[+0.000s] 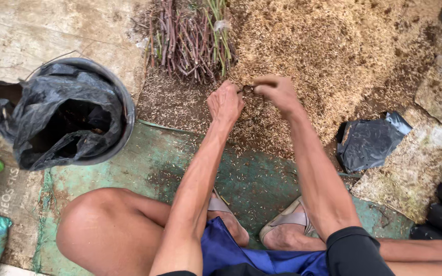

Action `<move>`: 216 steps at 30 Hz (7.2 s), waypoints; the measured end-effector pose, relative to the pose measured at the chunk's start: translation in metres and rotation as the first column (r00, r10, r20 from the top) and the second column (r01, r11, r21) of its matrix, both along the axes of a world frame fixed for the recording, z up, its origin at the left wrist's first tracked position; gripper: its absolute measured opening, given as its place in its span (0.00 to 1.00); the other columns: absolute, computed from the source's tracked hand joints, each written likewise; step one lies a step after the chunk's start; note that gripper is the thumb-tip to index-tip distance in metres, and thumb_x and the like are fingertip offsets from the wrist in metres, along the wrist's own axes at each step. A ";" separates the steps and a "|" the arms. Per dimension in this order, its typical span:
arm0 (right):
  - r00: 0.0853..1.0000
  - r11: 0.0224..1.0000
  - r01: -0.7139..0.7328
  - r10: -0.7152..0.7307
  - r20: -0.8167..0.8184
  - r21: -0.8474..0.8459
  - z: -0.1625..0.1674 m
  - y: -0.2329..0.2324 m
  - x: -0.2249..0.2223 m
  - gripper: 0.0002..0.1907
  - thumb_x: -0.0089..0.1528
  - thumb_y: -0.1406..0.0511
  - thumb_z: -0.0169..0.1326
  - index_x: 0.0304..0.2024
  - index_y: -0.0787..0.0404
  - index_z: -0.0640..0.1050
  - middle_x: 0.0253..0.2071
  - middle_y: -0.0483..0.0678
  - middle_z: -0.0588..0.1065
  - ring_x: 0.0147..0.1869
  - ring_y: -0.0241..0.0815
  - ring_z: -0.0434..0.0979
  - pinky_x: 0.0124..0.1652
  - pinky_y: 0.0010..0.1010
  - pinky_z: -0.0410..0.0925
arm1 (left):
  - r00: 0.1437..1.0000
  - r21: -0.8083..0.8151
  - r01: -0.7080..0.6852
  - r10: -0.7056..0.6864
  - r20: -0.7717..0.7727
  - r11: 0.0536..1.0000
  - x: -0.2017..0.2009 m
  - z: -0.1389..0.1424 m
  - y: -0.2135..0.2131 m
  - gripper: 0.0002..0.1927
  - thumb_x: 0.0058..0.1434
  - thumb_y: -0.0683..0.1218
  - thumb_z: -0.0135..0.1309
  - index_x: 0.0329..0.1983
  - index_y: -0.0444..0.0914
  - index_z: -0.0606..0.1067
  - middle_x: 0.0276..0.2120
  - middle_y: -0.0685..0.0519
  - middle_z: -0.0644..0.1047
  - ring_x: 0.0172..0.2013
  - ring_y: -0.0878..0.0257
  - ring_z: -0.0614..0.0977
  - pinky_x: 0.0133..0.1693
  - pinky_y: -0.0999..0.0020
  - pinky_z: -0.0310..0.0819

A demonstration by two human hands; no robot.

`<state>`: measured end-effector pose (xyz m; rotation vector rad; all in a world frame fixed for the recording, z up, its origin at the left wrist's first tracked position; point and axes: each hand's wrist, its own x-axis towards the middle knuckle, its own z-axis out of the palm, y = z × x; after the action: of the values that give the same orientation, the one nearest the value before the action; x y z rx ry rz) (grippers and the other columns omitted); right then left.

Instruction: The person sits on the ground and fills black plastic nursery bags with a sawdust and soil mix, scooping handfuls from a pile and pressing the mix into the bag. They insert a plant cutting into the filled bag, firm the mix around it, and place the finished bag with a group of completed potted cuttings.

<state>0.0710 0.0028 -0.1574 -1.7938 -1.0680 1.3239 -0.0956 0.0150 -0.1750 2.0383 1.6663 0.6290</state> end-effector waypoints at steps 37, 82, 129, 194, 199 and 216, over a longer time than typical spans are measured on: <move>0.740 0.697 0.529 -0.099 -0.665 0.485 -0.020 -0.025 -0.046 0.17 0.69 0.59 0.41 0.33 0.61 0.75 0.37 0.56 0.79 0.44 0.49 0.79 0.51 0.46 0.74 | 0.816 -0.018 -0.151 0.135 0.562 0.988 -0.014 -0.015 -0.058 0.24 0.64 0.41 0.49 0.65 0.41 0.73 0.60 0.46 0.76 0.58 0.55 0.80 0.62 0.57 0.75; 0.587 0.748 -0.580 0.109 0.802 0.323 -0.022 -0.045 -0.025 0.08 0.63 0.62 0.63 0.38 0.60 0.84 0.35 0.49 0.77 0.37 0.43 0.73 0.35 0.37 0.68 | 0.983 0.160 0.178 -0.184 0.024 0.971 -0.027 -0.029 -0.038 0.09 0.62 0.43 0.58 0.42 0.49 0.84 0.65 0.51 0.70 0.71 0.49 0.61 0.66 0.53 0.60; 0.918 0.963 0.004 0.104 0.383 -0.271 -0.010 -0.037 -0.017 0.05 0.62 0.65 0.58 0.34 0.58 0.75 0.28 0.53 0.79 0.27 0.41 0.79 0.25 0.30 0.73 | 0.972 -0.445 -0.178 0.228 0.060 0.878 -0.028 -0.022 -0.026 0.09 0.57 0.52 0.58 0.34 0.43 0.78 0.20 0.52 0.78 0.22 0.62 0.77 0.27 0.62 0.70; 0.527 0.592 0.802 -0.766 -0.367 -0.084 0.032 -0.367 0.251 0.15 0.66 0.66 0.50 0.34 0.76 0.77 0.33 0.56 0.78 0.36 0.50 0.82 0.43 0.39 0.81 | 0.231 -0.436 0.871 0.597 0.768 0.225 0.340 -0.019 -0.249 0.35 0.66 0.67 0.45 0.64 0.36 0.68 0.58 0.46 0.74 0.57 0.51 0.74 0.55 0.48 0.67; 0.355 0.375 0.926 -0.836 -0.418 0.037 0.019 -0.331 0.341 0.11 0.64 0.71 0.48 0.30 0.73 0.76 0.34 0.55 0.79 0.37 0.46 0.84 0.47 0.40 0.80 | 0.331 -0.489 0.807 0.432 0.839 0.330 0.396 -0.031 -0.226 0.41 0.67 0.68 0.38 0.77 0.43 0.52 0.75 0.49 0.56 0.76 0.53 0.54 0.72 0.56 0.48; -0.474 -0.561 0.822 -0.770 -0.428 0.099 -0.104 -0.194 0.548 0.21 0.60 0.66 0.50 0.13 0.64 0.64 0.13 0.52 0.70 0.15 0.40 0.65 0.15 0.30 0.59 | 0.440 -0.458 0.853 0.128 0.889 0.251 0.433 -0.063 -0.173 0.36 0.73 0.61 0.38 0.76 0.33 0.56 0.74 0.43 0.59 0.75 0.52 0.58 0.72 0.53 0.50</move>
<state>0.6193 -0.1912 -0.2613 -1.2332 0.6690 -0.2048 0.3378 -0.1577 -0.2376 0.8892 0.4445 0.1895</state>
